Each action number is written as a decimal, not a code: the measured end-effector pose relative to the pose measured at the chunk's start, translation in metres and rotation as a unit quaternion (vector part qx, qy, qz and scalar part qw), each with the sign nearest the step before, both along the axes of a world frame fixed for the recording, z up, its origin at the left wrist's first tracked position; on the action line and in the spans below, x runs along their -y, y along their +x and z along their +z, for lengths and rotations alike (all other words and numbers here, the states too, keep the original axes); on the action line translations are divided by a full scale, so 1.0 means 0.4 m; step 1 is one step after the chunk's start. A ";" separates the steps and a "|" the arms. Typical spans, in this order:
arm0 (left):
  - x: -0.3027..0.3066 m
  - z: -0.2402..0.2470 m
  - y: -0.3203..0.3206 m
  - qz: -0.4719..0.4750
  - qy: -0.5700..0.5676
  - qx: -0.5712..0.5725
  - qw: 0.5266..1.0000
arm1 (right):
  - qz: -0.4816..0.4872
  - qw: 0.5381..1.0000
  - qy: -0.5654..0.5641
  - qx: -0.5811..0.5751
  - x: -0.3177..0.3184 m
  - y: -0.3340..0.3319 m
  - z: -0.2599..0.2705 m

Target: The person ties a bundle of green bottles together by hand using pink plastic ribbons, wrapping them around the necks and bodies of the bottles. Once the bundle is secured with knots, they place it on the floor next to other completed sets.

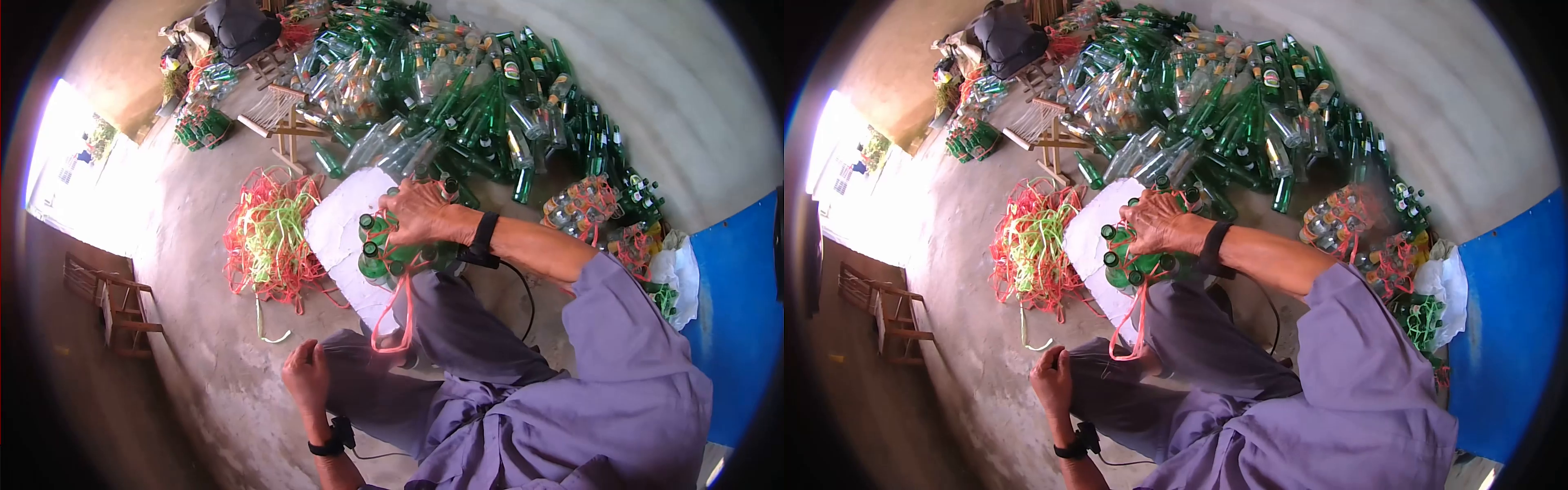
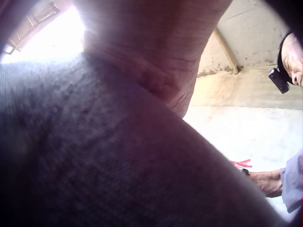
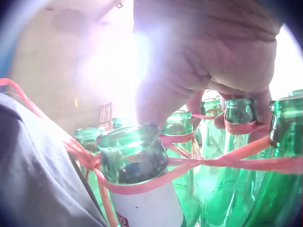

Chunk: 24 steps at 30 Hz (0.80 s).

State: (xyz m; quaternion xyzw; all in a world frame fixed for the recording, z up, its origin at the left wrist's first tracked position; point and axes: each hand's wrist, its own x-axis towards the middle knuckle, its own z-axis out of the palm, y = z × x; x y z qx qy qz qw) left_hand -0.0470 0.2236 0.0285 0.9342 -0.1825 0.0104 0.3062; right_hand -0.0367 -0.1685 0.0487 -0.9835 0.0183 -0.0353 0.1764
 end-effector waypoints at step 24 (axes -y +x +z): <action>0.042 -0.001 -0.006 0.004 0.039 0.002 0.999 | -0.326 0.942 0.066 0.040 0.191 -0.512 -0.023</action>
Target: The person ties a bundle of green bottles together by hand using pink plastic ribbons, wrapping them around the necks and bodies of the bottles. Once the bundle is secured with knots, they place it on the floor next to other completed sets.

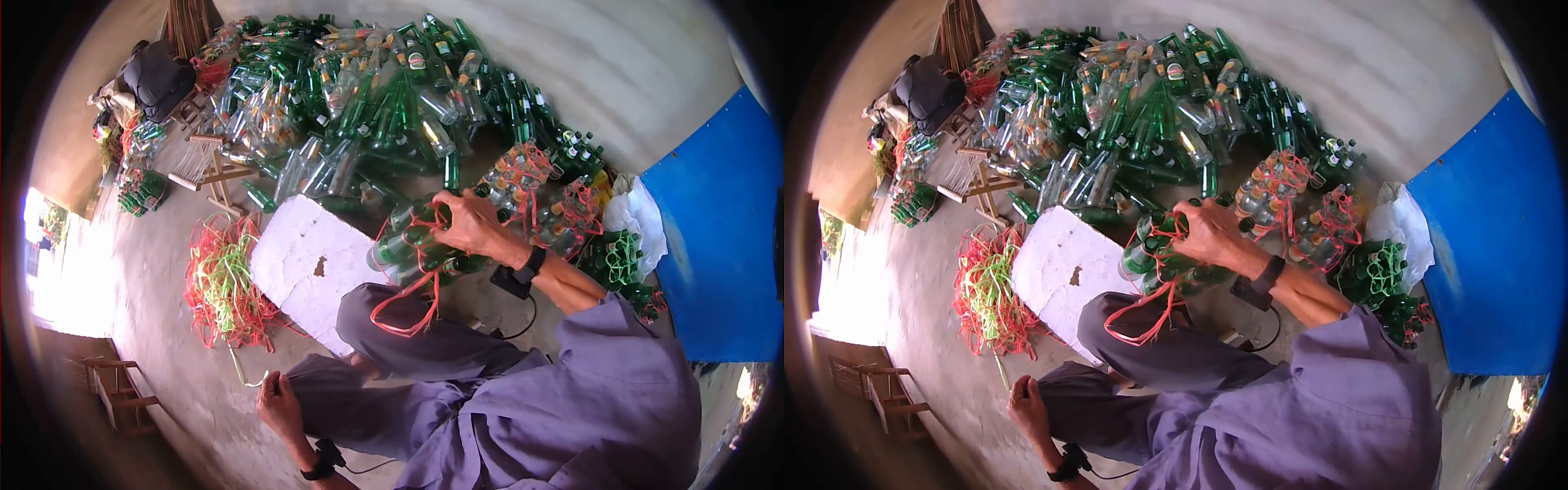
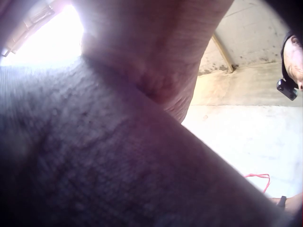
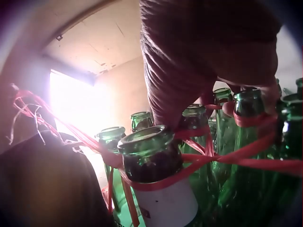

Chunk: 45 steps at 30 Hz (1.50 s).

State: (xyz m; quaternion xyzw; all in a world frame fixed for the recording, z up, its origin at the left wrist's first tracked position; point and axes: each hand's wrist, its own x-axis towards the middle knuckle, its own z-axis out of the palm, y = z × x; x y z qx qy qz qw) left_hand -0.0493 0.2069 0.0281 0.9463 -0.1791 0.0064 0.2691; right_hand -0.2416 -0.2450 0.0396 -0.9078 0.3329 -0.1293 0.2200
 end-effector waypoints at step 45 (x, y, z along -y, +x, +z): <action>0.207 -0.018 0.076 -0.104 0.162 -0.030 0.981 | -0.429 0.867 0.218 -0.132 -0.063 -0.772 -0.370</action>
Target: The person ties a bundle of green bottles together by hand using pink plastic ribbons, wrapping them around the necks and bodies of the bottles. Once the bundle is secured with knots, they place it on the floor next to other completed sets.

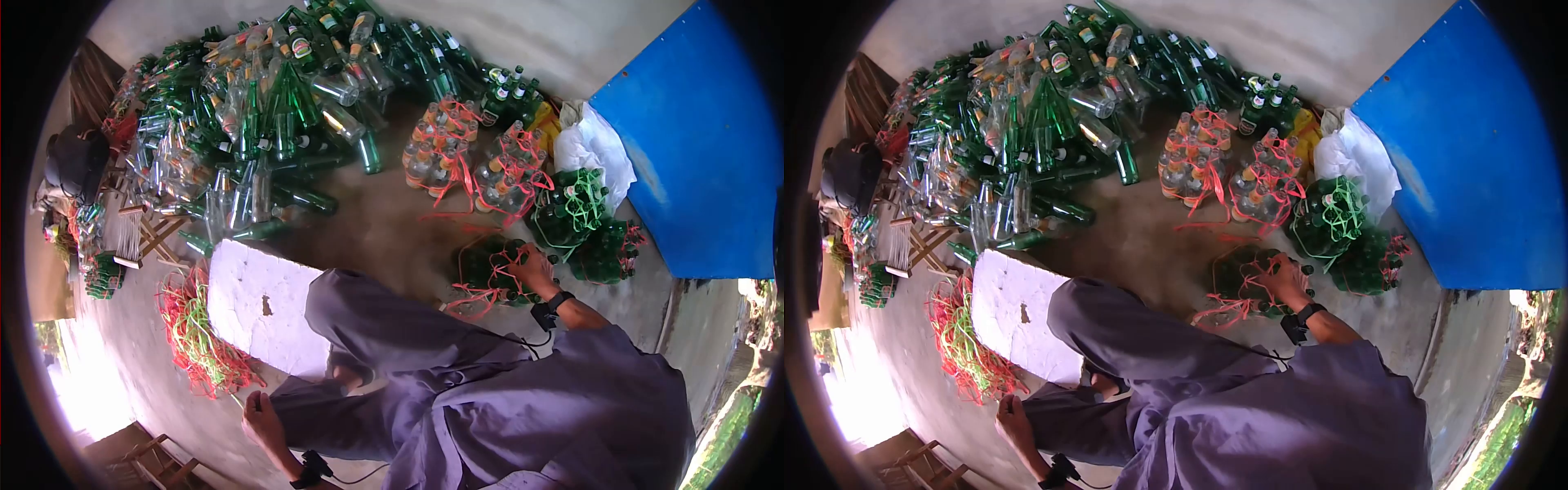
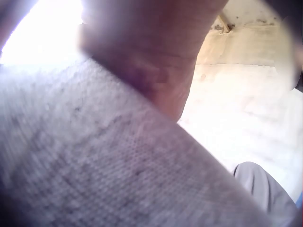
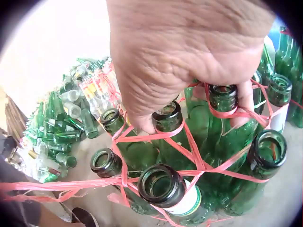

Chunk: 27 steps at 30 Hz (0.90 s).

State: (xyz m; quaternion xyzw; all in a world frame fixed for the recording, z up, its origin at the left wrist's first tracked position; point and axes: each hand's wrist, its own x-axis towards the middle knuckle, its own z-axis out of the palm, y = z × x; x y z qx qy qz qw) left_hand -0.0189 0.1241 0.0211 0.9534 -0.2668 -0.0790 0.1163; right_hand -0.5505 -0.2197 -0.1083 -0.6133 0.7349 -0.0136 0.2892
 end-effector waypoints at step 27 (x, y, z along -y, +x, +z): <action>0.209 0.055 -0.071 -0.034 -0.143 -0.178 0.973 | 0.032 0.996 -0.059 -0.066 -0.001 -0.052 -0.089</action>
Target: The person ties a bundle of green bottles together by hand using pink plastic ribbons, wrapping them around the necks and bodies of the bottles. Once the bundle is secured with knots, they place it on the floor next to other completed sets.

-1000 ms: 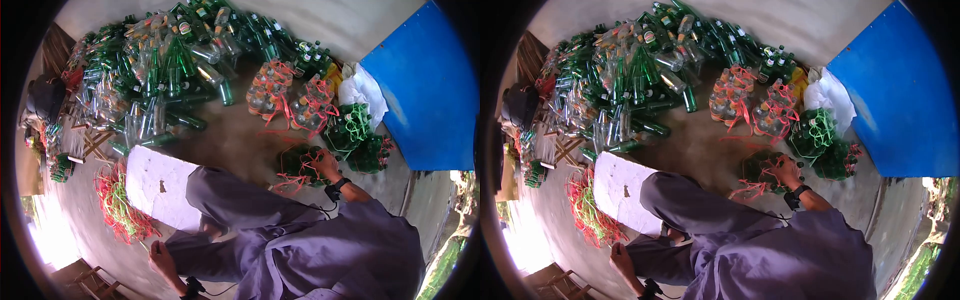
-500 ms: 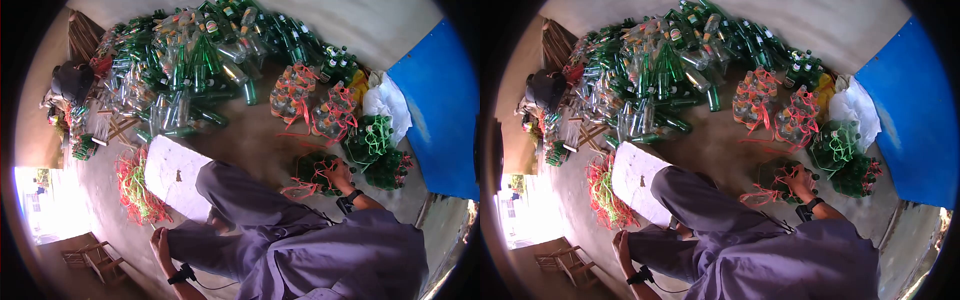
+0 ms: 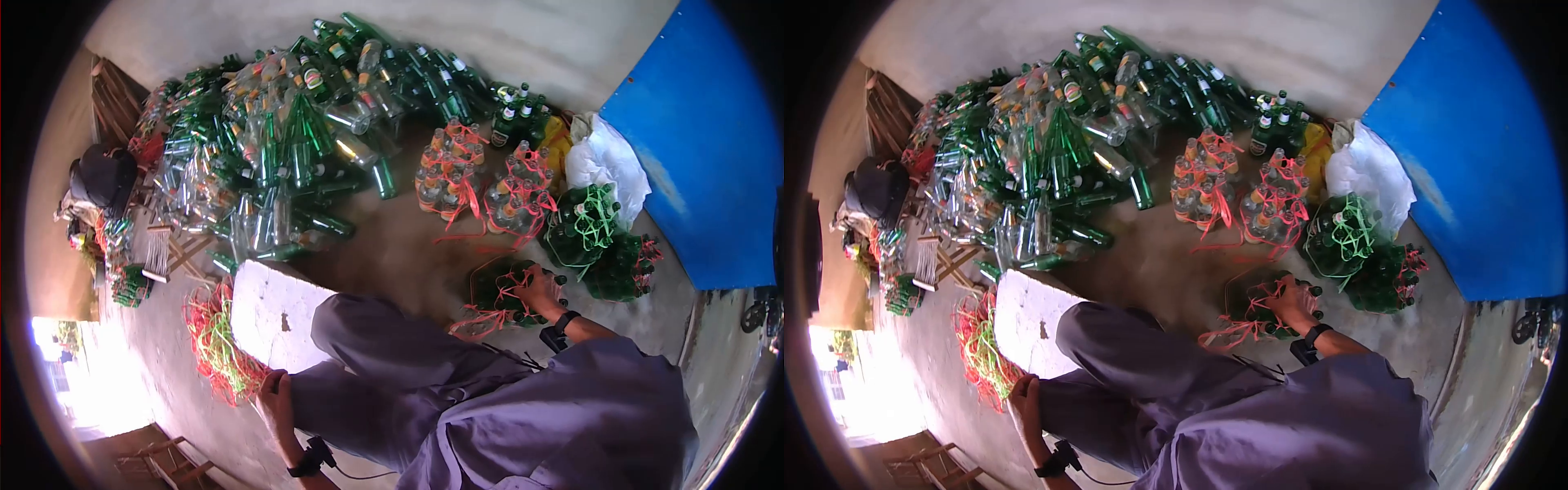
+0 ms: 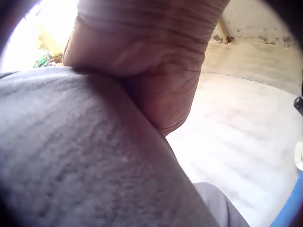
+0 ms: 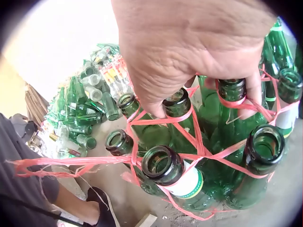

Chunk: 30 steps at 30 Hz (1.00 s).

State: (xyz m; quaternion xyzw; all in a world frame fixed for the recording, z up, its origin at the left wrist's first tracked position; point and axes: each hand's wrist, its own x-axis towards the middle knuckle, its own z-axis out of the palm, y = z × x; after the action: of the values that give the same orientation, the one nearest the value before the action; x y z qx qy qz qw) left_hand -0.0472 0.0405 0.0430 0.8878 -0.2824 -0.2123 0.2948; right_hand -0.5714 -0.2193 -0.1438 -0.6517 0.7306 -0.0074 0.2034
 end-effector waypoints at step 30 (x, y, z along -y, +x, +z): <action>0.207 -0.049 0.024 -0.105 0.024 -0.026 0.994 | -0.044 0.996 0.070 -0.045 0.045 0.090 0.078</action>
State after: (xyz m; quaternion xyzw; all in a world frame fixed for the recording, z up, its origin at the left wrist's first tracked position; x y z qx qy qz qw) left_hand -0.0377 -0.0421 0.0233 0.8544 -0.3610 -0.2718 0.2565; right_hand -0.5354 -0.2372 -0.1128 -0.6025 0.7660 0.0641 0.2146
